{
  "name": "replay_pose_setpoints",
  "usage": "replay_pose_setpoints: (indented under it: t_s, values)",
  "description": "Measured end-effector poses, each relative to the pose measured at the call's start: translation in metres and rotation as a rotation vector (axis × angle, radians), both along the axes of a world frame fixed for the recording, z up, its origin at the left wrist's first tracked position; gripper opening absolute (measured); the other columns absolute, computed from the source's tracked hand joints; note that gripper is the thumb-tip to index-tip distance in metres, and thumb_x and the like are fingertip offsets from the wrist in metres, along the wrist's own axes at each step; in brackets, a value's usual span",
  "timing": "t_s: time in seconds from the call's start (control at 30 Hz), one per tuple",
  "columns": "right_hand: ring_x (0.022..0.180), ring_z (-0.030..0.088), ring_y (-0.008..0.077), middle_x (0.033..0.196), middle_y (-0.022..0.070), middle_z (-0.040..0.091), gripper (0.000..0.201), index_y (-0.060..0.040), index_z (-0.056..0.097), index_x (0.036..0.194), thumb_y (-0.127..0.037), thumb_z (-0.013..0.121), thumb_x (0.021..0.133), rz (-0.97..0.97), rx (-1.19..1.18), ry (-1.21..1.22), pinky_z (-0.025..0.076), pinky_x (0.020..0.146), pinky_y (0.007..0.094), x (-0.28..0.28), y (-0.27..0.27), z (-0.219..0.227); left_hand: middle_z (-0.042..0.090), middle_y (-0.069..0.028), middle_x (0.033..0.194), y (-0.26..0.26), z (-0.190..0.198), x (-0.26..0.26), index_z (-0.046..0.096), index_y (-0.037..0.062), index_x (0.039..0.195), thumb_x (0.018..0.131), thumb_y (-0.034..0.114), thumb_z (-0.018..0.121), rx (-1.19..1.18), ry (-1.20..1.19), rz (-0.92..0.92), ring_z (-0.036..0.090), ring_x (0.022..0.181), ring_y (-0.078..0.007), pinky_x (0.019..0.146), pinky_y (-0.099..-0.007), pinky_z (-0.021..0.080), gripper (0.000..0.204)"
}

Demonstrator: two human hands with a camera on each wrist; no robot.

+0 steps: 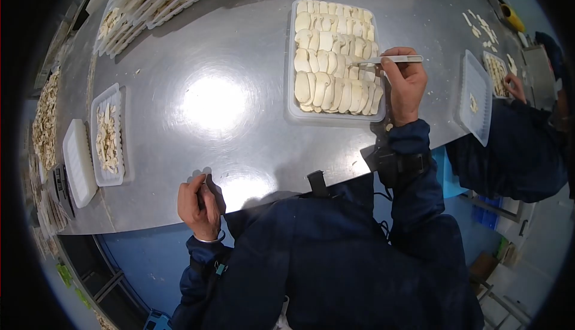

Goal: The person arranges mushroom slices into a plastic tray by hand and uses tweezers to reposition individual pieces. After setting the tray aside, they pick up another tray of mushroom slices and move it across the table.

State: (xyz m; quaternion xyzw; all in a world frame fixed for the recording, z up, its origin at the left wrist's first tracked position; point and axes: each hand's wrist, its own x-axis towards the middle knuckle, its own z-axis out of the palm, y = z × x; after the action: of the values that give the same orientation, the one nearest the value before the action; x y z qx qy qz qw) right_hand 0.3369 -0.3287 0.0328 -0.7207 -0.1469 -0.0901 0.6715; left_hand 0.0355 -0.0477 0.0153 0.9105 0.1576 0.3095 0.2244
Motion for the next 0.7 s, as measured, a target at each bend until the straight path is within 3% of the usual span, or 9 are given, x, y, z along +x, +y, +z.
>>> replay_pose_setpoints:
  t_s: [0.3, 0.7]
  values:
    - [0.075, 0.058, 0.0097, 0.085, 0.0049, 0.064, 0.014, 0.0005, 0.063, 0.097, -0.004, 0.067, 0.084, -0.022, 0.019, -0.033, 0.049, 0.067, 0.0243, 0.0014, -0.001, -0.0019, 0.051, -0.0107, 0.071, 0.0014, -0.0014, -0.0003, 0.066, 0.0004, 0.101, 0.082, -0.007, 0.059, 0.02, 0.002, -0.003, 0.049, 0.059, -0.0238, 0.054, -0.034, 0.039, 0.022]
    - [0.076, 0.061, 0.0119, 0.088, 0.0059, 0.064, 0.017, 0.0013, 0.06, 0.101, -0.005, 0.065, 0.087, -0.089, 0.111, -0.012, 0.051, 0.07, 0.026, 0.0008, -0.0003, 0.0019, 0.051, -0.0111, 0.07, 0.0019, -0.0008, 0.0003, 0.066, 0.0002, 0.1, 0.083, -0.007, 0.059, 0.034, 0.001, -0.004, 0.049, 0.058, -0.0239, 0.054, -0.034, 0.038, 0.02]
